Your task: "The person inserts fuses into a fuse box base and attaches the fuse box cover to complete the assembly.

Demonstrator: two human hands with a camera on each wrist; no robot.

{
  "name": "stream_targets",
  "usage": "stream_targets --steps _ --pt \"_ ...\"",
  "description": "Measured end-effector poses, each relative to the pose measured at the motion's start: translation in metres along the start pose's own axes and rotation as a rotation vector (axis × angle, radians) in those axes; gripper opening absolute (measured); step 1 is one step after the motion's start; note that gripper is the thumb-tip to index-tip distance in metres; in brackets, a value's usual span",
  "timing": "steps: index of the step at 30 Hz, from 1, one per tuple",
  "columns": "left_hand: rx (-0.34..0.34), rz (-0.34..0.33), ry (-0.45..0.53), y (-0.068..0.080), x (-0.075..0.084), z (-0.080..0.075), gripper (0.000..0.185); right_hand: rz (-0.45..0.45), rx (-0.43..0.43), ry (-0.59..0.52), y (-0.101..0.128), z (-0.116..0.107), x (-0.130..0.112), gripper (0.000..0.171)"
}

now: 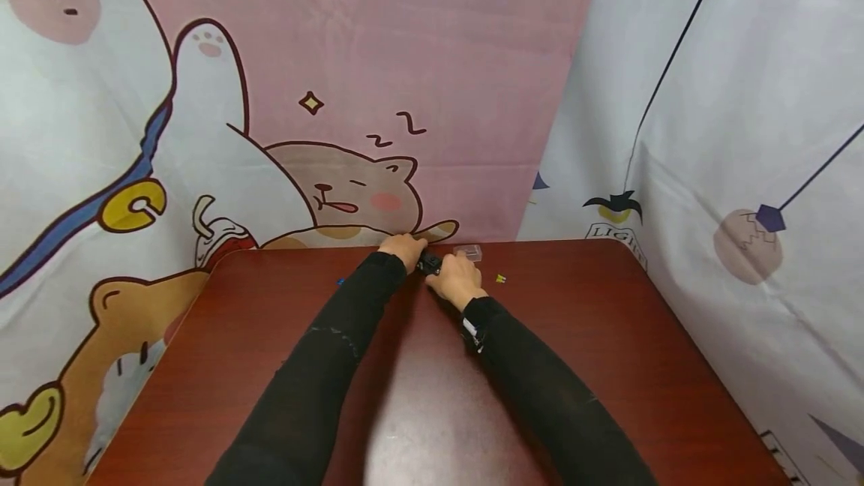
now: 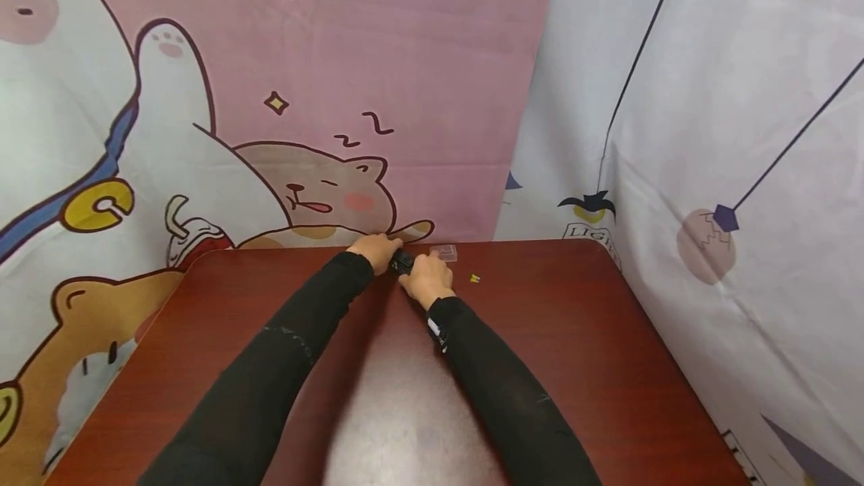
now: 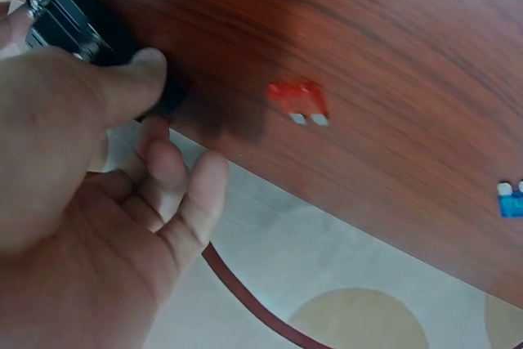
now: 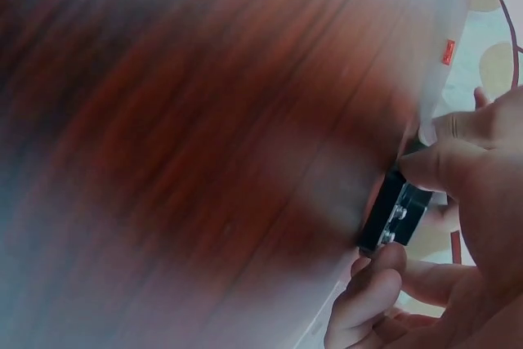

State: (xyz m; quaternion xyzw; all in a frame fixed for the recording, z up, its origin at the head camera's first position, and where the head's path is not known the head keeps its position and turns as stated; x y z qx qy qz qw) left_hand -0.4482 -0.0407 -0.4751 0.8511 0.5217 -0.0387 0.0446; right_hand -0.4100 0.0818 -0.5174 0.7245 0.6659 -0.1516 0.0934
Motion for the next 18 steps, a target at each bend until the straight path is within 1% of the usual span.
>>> stream_targets --steps 1,4,7,10,14,18 --pt "-0.001 0.008 0.003 0.002 -0.001 -0.001 0.039 -0.005 -0.001 0.002 0.000 -0.001 0.001 0.056" --pt "-0.024 0.032 0.000 0.006 -0.003 0.002 0.041 -0.031 -0.011 0.011 0.004 -0.005 0.004 0.053" --pt "-0.049 0.043 0.030 0.008 -0.003 0.006 0.039 -0.074 -0.018 0.027 0.011 -0.010 0.010 0.049" --pt "-0.079 0.054 0.069 0.012 0.001 0.007 0.039 -0.119 -0.025 0.048 0.017 -0.018 0.016 0.047" --pt "-0.085 0.083 0.114 0.028 0.010 0.008 0.043 -0.152 -0.053 0.049 0.027 -0.024 0.023 0.045" --pt "-0.058 0.106 0.167 0.047 0.019 0.012 0.046 -0.191 -0.093 0.049 0.039 -0.026 0.032 0.047"
Point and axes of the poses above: each hand's wrist, its own y-axis away from the middle knuckle, its own z-axis out of the palm, x = y × z, the point moved 5 cm from there along -y, towards the middle knuckle, and after that the axes turned 8 degrees about x, right-handed, at the moved point
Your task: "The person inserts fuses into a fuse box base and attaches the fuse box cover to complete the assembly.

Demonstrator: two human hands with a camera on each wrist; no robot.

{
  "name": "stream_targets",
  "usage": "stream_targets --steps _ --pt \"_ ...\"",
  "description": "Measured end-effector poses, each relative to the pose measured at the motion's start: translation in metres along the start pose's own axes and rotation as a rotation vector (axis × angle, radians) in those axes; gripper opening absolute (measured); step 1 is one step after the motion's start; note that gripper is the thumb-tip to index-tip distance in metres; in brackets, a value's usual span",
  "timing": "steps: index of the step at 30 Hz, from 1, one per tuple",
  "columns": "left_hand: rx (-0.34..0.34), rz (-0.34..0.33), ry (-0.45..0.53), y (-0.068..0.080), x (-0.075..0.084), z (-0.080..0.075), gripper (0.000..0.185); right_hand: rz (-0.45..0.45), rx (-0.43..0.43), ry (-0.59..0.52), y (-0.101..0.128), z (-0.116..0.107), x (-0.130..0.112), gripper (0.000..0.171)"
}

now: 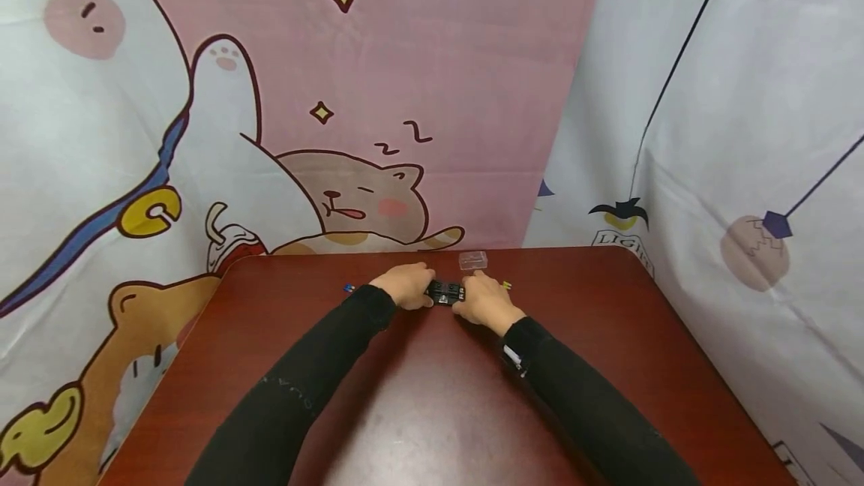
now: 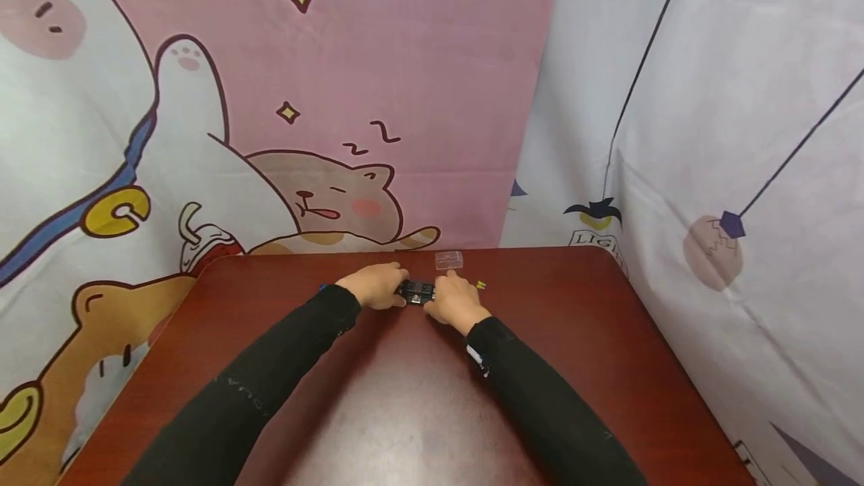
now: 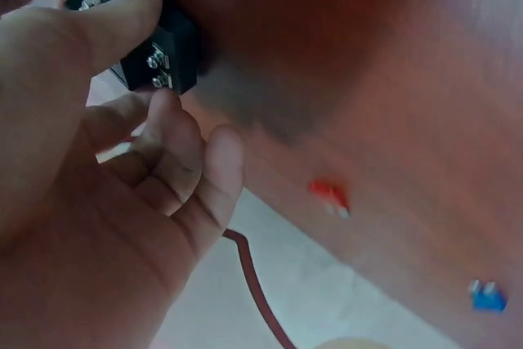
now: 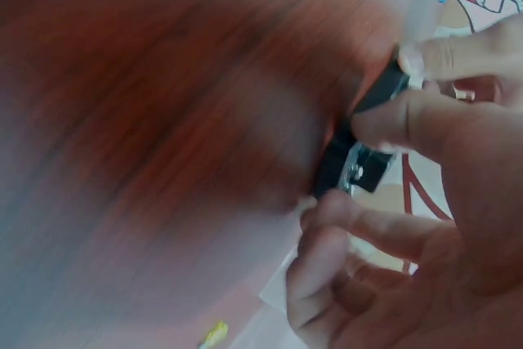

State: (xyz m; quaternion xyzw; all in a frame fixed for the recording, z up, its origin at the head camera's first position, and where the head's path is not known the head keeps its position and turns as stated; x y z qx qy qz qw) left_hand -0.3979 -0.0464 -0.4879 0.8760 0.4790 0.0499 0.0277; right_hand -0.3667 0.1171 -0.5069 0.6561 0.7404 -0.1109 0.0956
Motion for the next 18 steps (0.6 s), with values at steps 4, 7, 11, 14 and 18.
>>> stream_targets --steps 4,7,11,14,18 --pt "0.041 0.025 0.052 0.017 0.005 0.004 0.050 -0.075 -0.022 0.013 0.011 0.000 0.005 0.054" --pt "0.091 0.054 0.066 0.028 0.009 0.008 0.051 -0.130 -0.017 0.009 0.020 -0.002 0.006 0.058" --pt "0.119 0.070 0.081 0.045 0.013 0.011 0.052 -0.192 -0.018 0.006 0.032 -0.004 0.006 0.060" --pt "0.120 0.068 0.102 0.057 0.017 0.014 0.051 -0.218 -0.045 -0.007 0.042 -0.004 0.005 0.058" --pt "0.127 0.068 0.134 0.069 0.021 0.020 0.049 -0.254 -0.072 -0.016 0.052 -0.002 0.004 0.054"
Point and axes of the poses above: each hand's wrist, its own y-axis away from the middle knuckle, its own z-axis out of the palm, x = y × z, the point moved 5 cm from there along -y, towards the middle knuckle, and after that the axes turned 8 degrees about x, right-handed, at the moved point
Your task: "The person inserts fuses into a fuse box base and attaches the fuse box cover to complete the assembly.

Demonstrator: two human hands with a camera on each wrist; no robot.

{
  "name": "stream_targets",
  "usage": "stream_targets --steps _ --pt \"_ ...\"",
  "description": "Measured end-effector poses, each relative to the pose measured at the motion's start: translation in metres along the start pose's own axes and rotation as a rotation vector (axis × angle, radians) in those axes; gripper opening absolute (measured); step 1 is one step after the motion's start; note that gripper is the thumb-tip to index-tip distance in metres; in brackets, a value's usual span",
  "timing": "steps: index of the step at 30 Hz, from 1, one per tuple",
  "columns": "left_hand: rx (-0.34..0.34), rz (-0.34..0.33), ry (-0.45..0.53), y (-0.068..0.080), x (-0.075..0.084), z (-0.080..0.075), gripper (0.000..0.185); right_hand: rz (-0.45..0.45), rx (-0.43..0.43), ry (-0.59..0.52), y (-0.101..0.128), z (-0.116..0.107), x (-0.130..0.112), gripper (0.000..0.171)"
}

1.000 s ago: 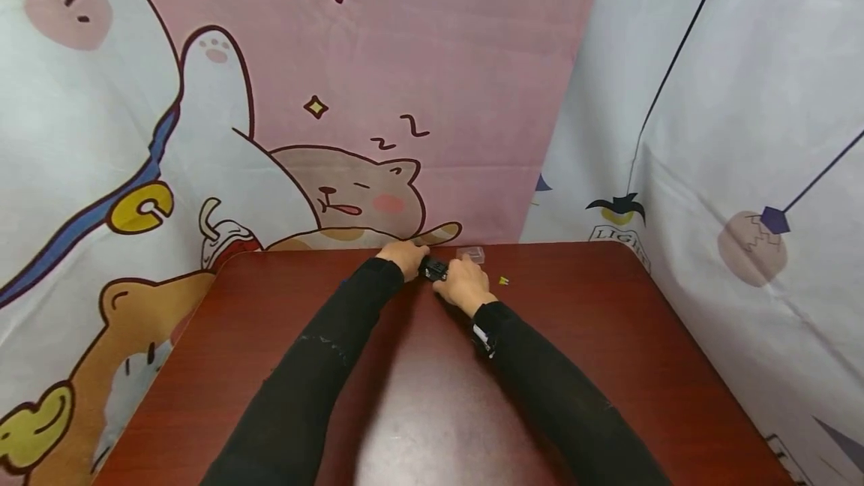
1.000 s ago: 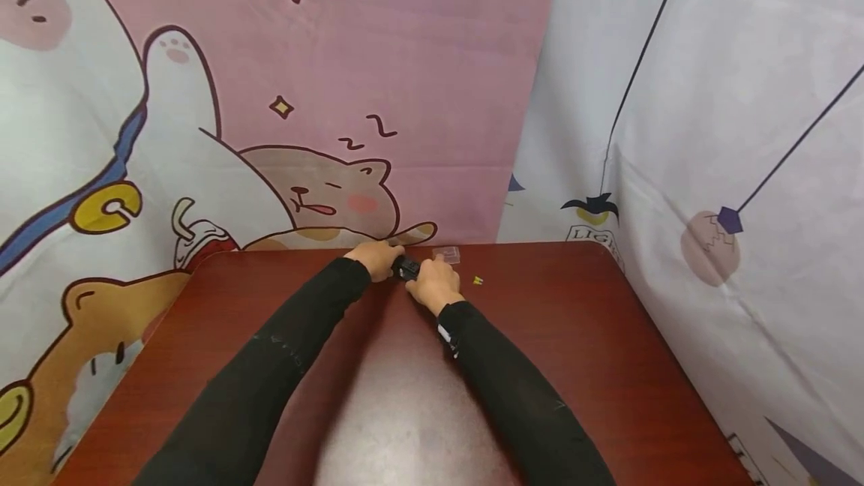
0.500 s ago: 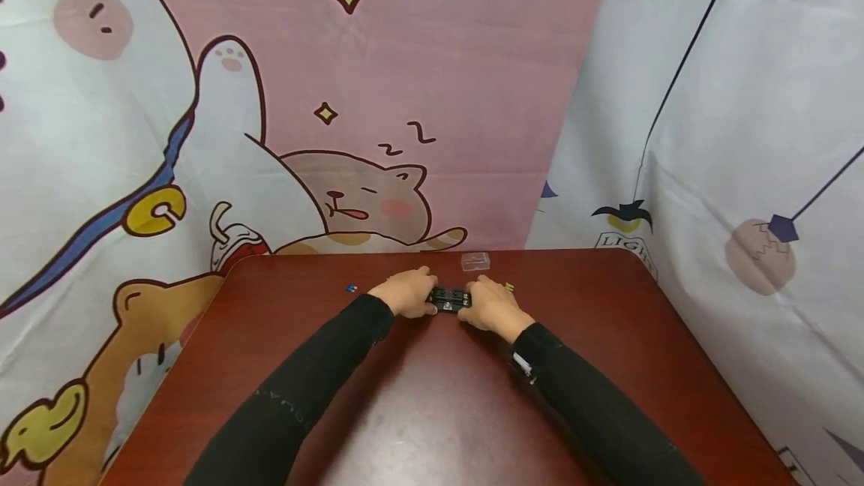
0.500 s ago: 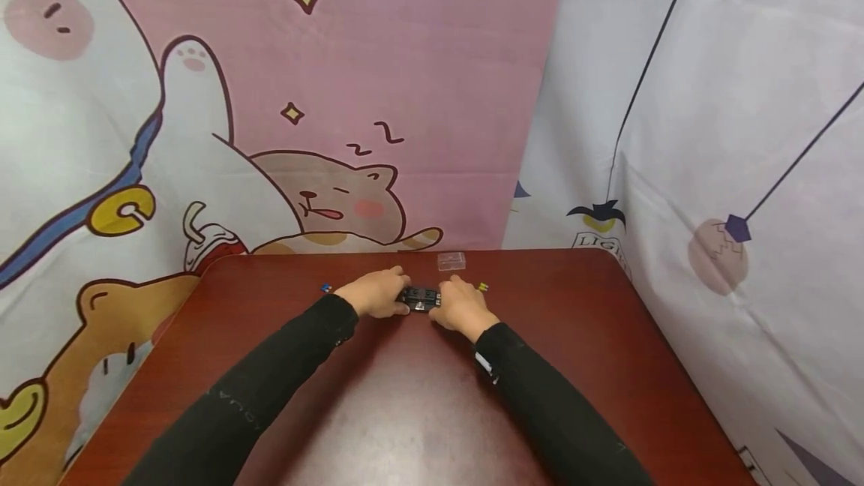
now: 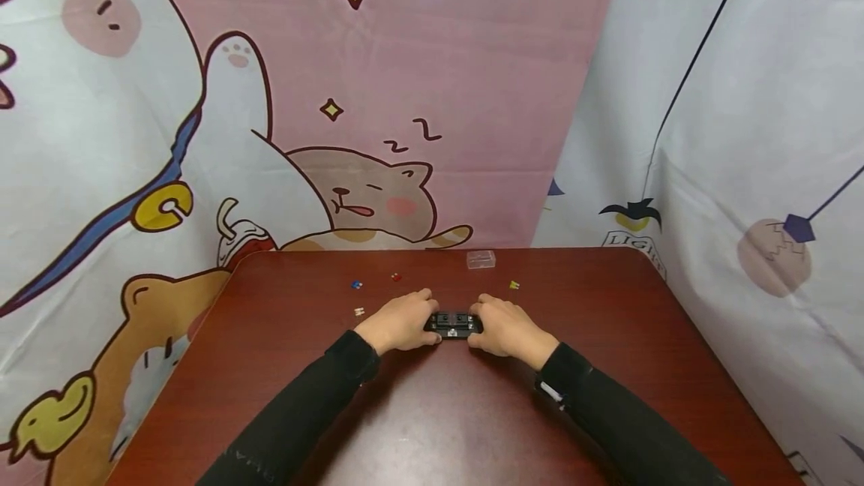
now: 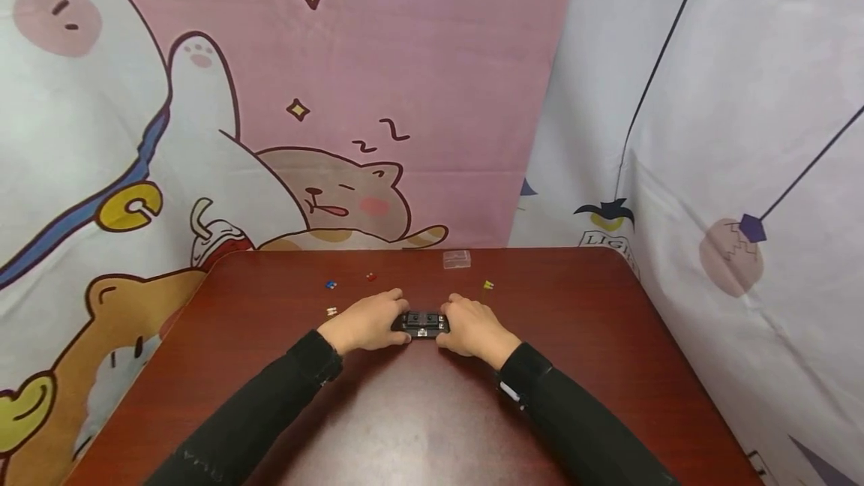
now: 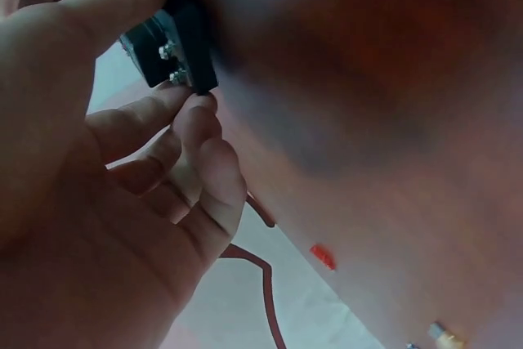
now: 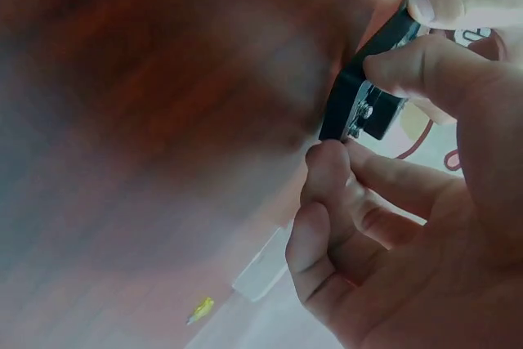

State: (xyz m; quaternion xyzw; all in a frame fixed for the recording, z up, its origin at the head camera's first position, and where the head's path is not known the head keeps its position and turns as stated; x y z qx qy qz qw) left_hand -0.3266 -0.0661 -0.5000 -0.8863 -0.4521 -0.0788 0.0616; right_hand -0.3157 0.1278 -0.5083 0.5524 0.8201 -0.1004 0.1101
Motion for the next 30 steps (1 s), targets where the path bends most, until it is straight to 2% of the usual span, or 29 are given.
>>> stream_targets --steps 5,12,15,20,30 --pt "0.016 -0.015 0.010 0.011 0.005 0.004 0.049 -0.031 -0.012 -0.002 0.007 0.001 0.000 0.051" --pt "0.040 -0.101 0.059 0.025 0.003 0.009 0.051 -0.042 -0.039 -0.099 0.014 0.004 0.004 0.049" --pt "0.058 -0.117 0.099 0.029 0.003 0.009 0.052 -0.044 -0.038 -0.121 0.016 0.004 0.005 0.050" --pt "0.078 -0.121 0.136 0.031 0.006 0.008 0.051 -0.033 -0.039 -0.132 0.019 0.002 0.006 0.049" --pt "0.090 -0.146 0.139 0.031 0.005 0.008 0.047 -0.048 -0.049 -0.125 0.018 0.001 0.003 0.048"
Point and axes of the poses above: each hand's wrist, its own y-axis away from the middle knuckle, its own z-axis out of the palm, x = y × z, the point moved 5 cm from there along -y, towards the middle knuckle, and after that the axes turned 8 degrees about x, right-handed, at the moved point
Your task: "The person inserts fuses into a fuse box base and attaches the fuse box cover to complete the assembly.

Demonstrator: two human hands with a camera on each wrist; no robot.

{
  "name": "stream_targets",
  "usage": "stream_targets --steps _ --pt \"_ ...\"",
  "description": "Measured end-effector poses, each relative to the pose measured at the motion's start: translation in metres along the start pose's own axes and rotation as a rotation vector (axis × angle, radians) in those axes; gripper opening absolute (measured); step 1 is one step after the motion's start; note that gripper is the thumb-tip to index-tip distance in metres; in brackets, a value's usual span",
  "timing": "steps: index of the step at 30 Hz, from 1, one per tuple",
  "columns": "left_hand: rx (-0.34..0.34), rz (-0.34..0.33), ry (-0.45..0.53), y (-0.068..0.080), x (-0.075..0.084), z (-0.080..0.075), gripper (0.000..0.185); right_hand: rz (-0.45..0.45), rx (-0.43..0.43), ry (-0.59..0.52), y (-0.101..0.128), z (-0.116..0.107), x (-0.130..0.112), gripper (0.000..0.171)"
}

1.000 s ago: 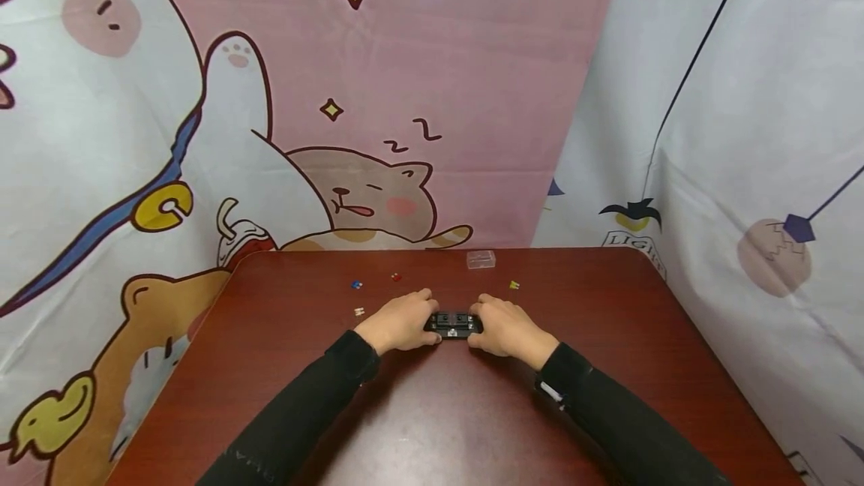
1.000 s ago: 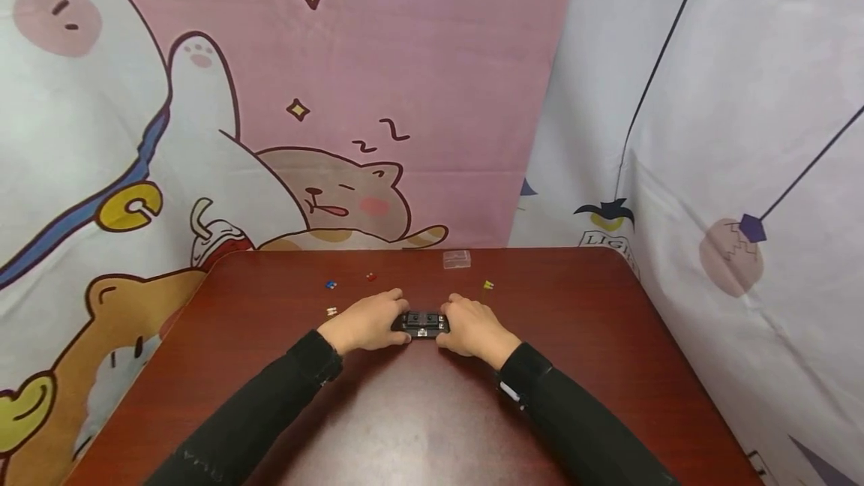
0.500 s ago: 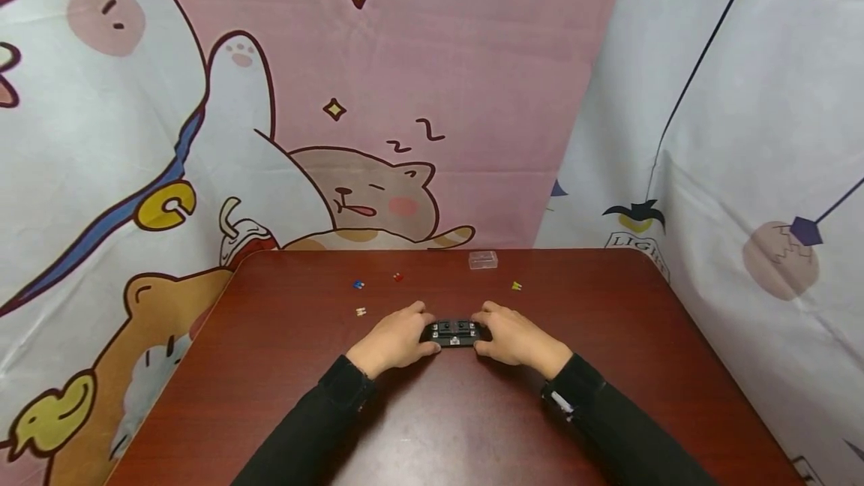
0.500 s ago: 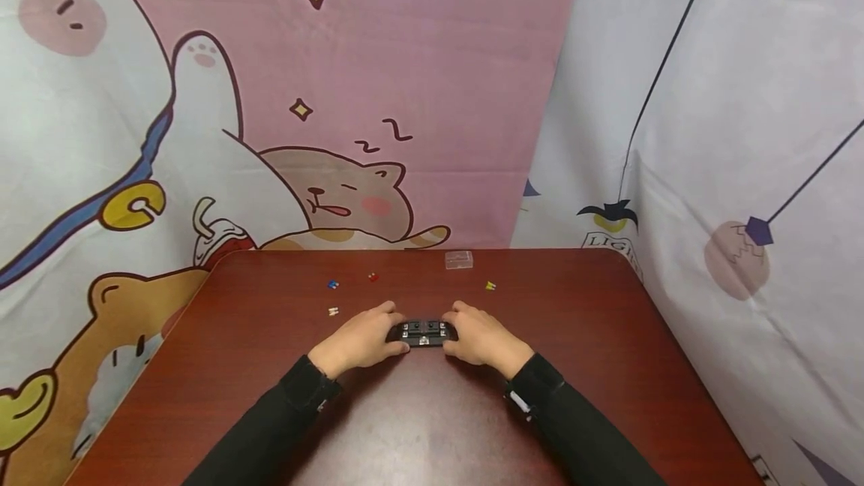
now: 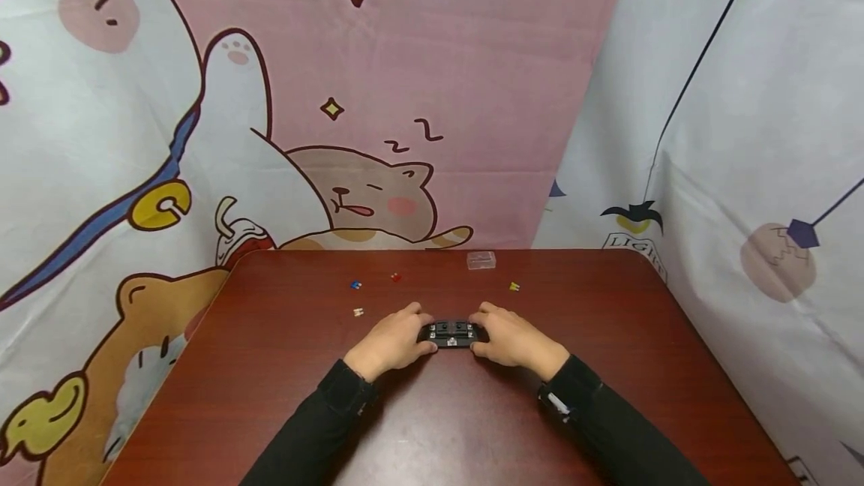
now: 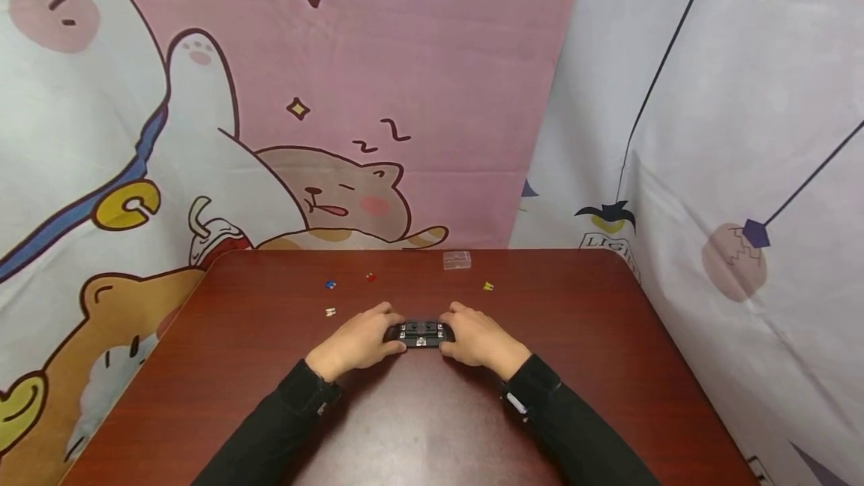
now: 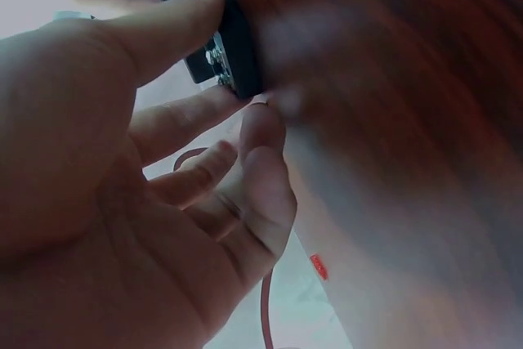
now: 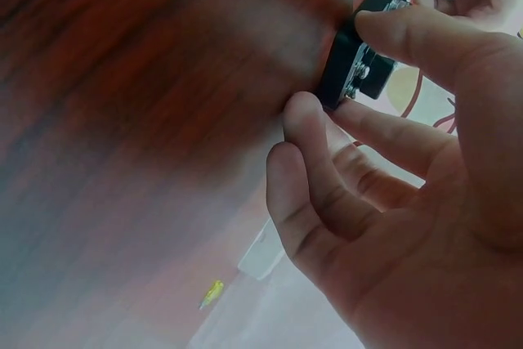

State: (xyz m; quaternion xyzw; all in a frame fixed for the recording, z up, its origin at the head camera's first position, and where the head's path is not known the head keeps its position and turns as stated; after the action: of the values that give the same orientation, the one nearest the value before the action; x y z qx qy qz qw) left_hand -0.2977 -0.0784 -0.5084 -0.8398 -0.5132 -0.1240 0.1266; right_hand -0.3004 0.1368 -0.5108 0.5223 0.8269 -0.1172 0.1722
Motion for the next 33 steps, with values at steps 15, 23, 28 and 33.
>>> stream_targets --steps 15,23,28,33 --pt "0.015 -0.033 0.031 0.004 0.004 0.001 0.047 -0.046 -0.040 0.019 -0.001 -0.010 -0.001 0.044" --pt "0.015 -0.033 0.002 0.003 0.002 0.004 0.049 -0.011 0.001 0.053 -0.012 -0.029 0.013 0.039" --pt "0.023 -0.022 0.015 0.003 0.002 0.003 0.048 0.020 0.039 0.099 -0.028 -0.044 0.036 0.034" --pt "0.018 -0.043 0.024 0.004 -0.001 0.004 0.048 0.053 0.070 0.123 -0.048 -0.061 0.064 0.029"
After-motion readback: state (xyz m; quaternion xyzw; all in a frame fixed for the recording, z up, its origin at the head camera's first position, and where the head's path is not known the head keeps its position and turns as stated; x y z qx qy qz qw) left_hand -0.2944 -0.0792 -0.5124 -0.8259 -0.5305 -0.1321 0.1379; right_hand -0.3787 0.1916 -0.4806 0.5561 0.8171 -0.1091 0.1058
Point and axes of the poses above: each hand's wrist, its own y-axis away from the middle knuckle, its own z-axis out of the palm, x = y × z, the point moved 5 cm from there along -y, towards the middle knuckle, and after that the axes turned 8 degrees about x, right-handed, at the moved point
